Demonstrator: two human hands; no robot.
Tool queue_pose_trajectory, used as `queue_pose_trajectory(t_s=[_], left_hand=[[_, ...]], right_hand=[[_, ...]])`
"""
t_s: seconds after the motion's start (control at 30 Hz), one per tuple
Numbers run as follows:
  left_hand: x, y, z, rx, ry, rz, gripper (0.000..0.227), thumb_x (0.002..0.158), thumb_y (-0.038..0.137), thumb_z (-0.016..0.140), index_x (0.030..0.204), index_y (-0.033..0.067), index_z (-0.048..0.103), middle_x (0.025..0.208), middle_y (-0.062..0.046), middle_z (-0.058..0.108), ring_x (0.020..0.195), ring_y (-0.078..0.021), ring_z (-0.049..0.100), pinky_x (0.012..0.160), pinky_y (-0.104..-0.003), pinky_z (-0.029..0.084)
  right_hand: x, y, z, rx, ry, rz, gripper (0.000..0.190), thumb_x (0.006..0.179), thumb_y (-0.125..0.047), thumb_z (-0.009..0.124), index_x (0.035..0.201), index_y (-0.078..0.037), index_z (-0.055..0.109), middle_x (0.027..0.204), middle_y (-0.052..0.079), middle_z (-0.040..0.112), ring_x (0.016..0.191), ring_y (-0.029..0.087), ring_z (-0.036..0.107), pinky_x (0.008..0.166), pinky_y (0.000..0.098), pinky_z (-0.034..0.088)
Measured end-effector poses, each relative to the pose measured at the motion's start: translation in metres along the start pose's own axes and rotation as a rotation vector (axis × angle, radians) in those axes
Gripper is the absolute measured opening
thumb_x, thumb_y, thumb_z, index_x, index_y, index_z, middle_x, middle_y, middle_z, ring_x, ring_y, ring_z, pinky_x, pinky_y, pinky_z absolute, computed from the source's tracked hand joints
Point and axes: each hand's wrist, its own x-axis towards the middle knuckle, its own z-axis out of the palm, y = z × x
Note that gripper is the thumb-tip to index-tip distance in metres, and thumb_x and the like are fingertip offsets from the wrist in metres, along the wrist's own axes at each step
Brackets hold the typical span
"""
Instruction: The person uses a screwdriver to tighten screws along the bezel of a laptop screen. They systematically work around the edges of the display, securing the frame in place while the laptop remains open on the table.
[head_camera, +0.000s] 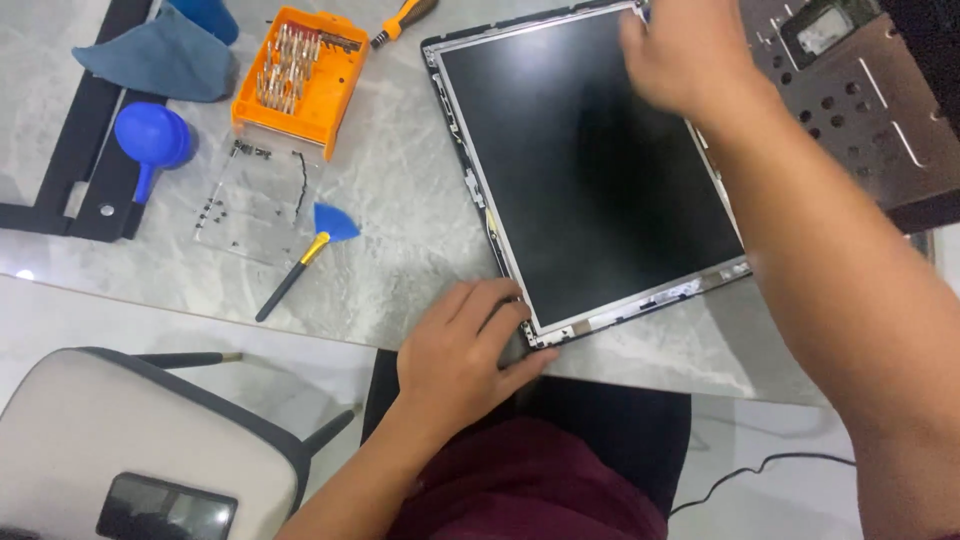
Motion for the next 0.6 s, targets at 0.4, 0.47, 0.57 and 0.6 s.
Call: queue_pose_trajectory(t_s=[0.4,0.47,0.57,0.6], left_hand=[[-0.007,-0.001,0.006,0.032,-0.006,0.033,0.037,0.084,0.038,0.074,0.094,0.0037,0.063,0.104,-0.012,0.062,0.092,-0.0267,0.059,0.077,-0.036,0.050],[-0.008,-0.001,0.007,0.045,-0.010,0.007,0.039,0.084,0.040,0.073,0.099,0.0048,0.064,0.103,-0.010,0.063,0.093,-0.0255,0.061,0.074,-0.034,0.052],[-0.010,-0.002,0.008,0.009,-0.054,-0.018,0.039,0.084,0.039,0.072,0.100,0.0048,0.064,0.105,-0.010,0.062,0.093,-0.0273,0.060,0.072,-0.037,0.051],[-0.010,-0.001,0.008,0.013,-0.050,-0.015,0.039,0.084,0.039,0.072,0.100,0.0048,0.064,0.105,-0.010,0.062,0.093,-0.0273,0.060,0.072,-0.037,0.051]], right_hand=[[-0.177,-0.092,-0.153,0.390,-0.607,-0.054,0.027,0.079,-0.031,0.068,0.103,-0.019,0.067,0.096,-0.001,0.076,0.086,0.018,0.074,0.079,0.0363,0.057],[-0.189,-0.100,-0.158,0.084,-0.648,-0.014,0.026,0.086,-0.040,0.056,0.110,-0.031,0.059,0.094,-0.008,0.070,0.083,0.027,0.066,0.061,0.0432,0.052],[-0.195,-0.104,-0.153,-0.052,-0.635,-0.098,0.023,0.088,-0.038,0.054,0.109,-0.030,0.061,0.089,-0.007,0.067,0.081,0.025,0.066,0.060,0.0434,0.055],[-0.197,-0.106,-0.152,-0.054,-0.629,-0.100,0.023,0.088,-0.038,0.054,0.109,-0.030,0.061,0.089,-0.007,0.067,0.081,0.025,0.066,0.060,0.0434,0.055]])
